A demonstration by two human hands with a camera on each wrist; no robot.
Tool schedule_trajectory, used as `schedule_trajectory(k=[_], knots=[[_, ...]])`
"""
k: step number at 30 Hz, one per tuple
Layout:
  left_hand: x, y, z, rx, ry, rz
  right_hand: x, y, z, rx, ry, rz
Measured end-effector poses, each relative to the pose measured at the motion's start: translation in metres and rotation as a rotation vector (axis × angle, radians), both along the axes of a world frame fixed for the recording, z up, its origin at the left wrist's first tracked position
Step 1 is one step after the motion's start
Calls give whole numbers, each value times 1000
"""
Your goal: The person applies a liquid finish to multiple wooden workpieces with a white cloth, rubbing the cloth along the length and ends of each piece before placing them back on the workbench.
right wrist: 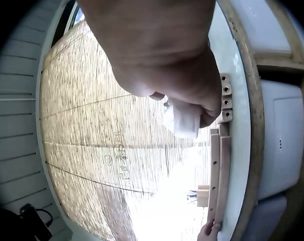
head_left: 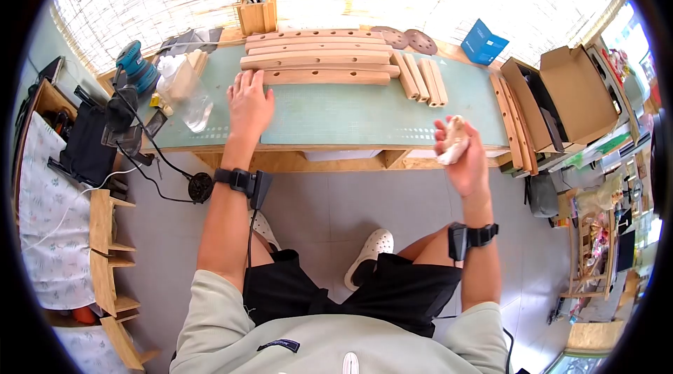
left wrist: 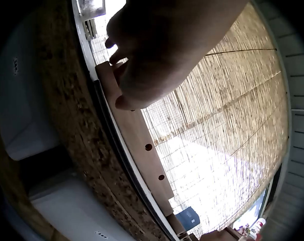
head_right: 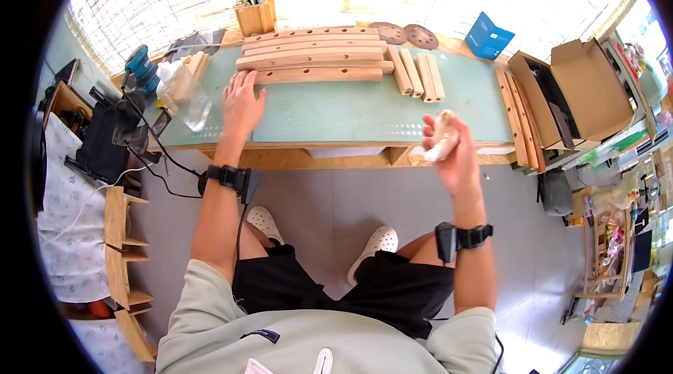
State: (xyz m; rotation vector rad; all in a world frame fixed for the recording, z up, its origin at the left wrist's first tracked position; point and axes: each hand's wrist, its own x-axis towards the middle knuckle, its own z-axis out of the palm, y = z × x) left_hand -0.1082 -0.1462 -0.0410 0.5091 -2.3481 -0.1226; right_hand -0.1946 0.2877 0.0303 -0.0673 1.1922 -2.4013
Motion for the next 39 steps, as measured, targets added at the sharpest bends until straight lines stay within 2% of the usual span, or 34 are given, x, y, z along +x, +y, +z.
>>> schedule_trajectory(k=[1, 4, 8, 10, 13, 14, 17, 19, 20, 21, 22, 23, 24, 26, 28, 29, 31, 33, 34, 36, 38, 39], knots=[[1, 2, 5, 33, -49, 6, 9, -7, -1, -104, -65, 57], [6, 10, 27, 107, -154, 1, 29, -19, 3, -199, -84, 87], [10, 15, 36, 171, -223, 22, 45, -27, 7, -187, -42, 117], [6, 9, 24, 120, -176, 3, 52, -32, 10, -127, -60, 67], [2, 3, 18, 59, -109, -5, 63, -41, 7, 106, 53, 34], [2, 3, 17, 55, -96, -6, 64, -41, 2, 103, 57, 41], [6, 6, 22, 42, -149, -1, 68, -40, -17, 211, 178, 7], [7, 5, 22, 44, -135, -18, 72, -40, -24, 379, 188, -68], [7, 5, 23, 46, -126, -37, 71, -37, -29, 378, 193, -69], [8, 6, 24, 45, -121, -38, 67, -33, -37, 521, 220, -105], [11, 9, 25, 116, -156, -107, 64, -28, -44, 664, 247, -142], [14, 11, 26, 187, -189, -174, 61, -23, -51, 664, 254, -143], [19, 14, 30, 188, -185, -172, 59, -17, -60, 582, 237, -110], [38, 23, 47, 285, -370, -401, 53, -9, -67, 501, 217, -71], [63, 42, 60, 306, -350, -424, 48, -5, -70, 613, 366, -198], [73, 52, 64, 323, -328, -451, 49, -10, -53, 754, 473, -314], [89, 65, 62, 325, -315, -483, 35, -18, -31, 1009, 976, -567], [97, 74, 51, 305, -262, -563, 21, -34, -11, 991, 1281, -710], [100, 79, 48, 309, -269, -563, 8, -44, -10, 995, 1276, -705], [104, 90, 42, 279, -255, -571, -16, -62, -16, 1140, 1492, -701], [106, 97, 39, 276, -272, -564, -35, -76, -51, 1123, 1243, -339], [106, 101, 39, 282, -291, -544, -27, -90, -72, 1191, 1389, -464]])
